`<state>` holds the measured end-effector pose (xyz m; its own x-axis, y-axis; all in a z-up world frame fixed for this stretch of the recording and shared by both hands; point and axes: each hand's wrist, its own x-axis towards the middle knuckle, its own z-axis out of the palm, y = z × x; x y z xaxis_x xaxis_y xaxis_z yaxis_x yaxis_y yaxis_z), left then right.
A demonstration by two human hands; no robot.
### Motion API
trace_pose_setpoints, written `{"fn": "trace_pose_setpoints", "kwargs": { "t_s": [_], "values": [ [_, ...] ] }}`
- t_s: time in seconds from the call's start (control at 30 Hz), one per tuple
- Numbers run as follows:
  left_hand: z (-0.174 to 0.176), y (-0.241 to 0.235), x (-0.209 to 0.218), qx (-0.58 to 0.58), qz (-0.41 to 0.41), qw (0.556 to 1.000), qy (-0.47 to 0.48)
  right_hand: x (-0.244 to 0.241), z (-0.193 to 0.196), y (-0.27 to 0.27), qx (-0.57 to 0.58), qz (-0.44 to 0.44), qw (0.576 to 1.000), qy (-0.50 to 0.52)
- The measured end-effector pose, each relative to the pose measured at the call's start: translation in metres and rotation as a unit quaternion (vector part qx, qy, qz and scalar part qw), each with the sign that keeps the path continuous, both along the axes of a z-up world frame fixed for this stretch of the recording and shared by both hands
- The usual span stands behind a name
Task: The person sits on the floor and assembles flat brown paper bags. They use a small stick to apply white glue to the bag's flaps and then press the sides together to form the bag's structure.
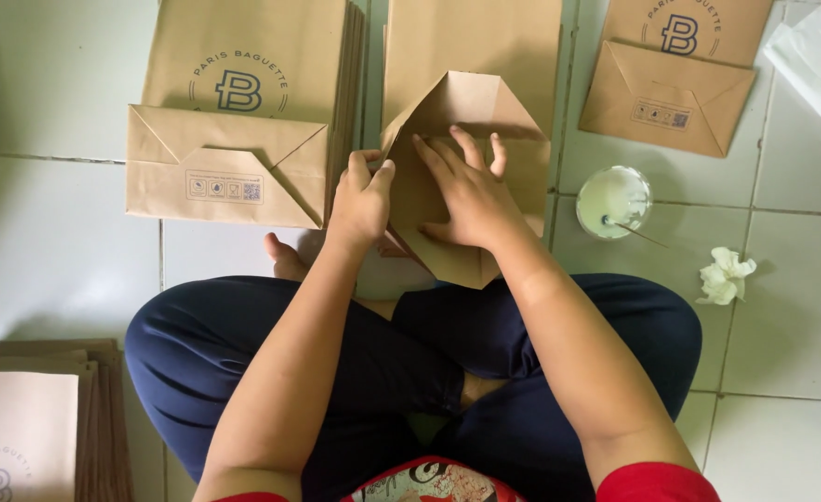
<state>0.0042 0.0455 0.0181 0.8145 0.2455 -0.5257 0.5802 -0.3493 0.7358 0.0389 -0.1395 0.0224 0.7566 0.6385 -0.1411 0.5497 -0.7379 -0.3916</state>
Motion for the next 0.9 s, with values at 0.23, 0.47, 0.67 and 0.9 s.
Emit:
{"fn": "trace_pose_setpoints", "kwargs": {
  "t_s": [0.23,0.47,0.67,0.9],
  "values": [
    [0.011,-0.001,0.0,-0.005,-0.005,1.0,-0.009,0.006,0.015,-0.046,0.06,-0.089,0.993,0.041],
    [-0.011,-0.007,-0.001,-0.133,0.04,0.985,-0.102,0.013,0.015,-0.23,0.025,-0.385,0.921,0.046],
    [-0.035,-0.015,-0.006,-0.254,0.071,0.942,-0.207,-0.017,-0.027,-0.285,-0.187,-0.427,0.863,0.196],
    [-0.015,-0.03,-0.004,-0.295,0.107,0.903,-0.293,-0.028,-0.05,-0.294,-0.082,-0.383,0.915,0.094]
  ]
}}
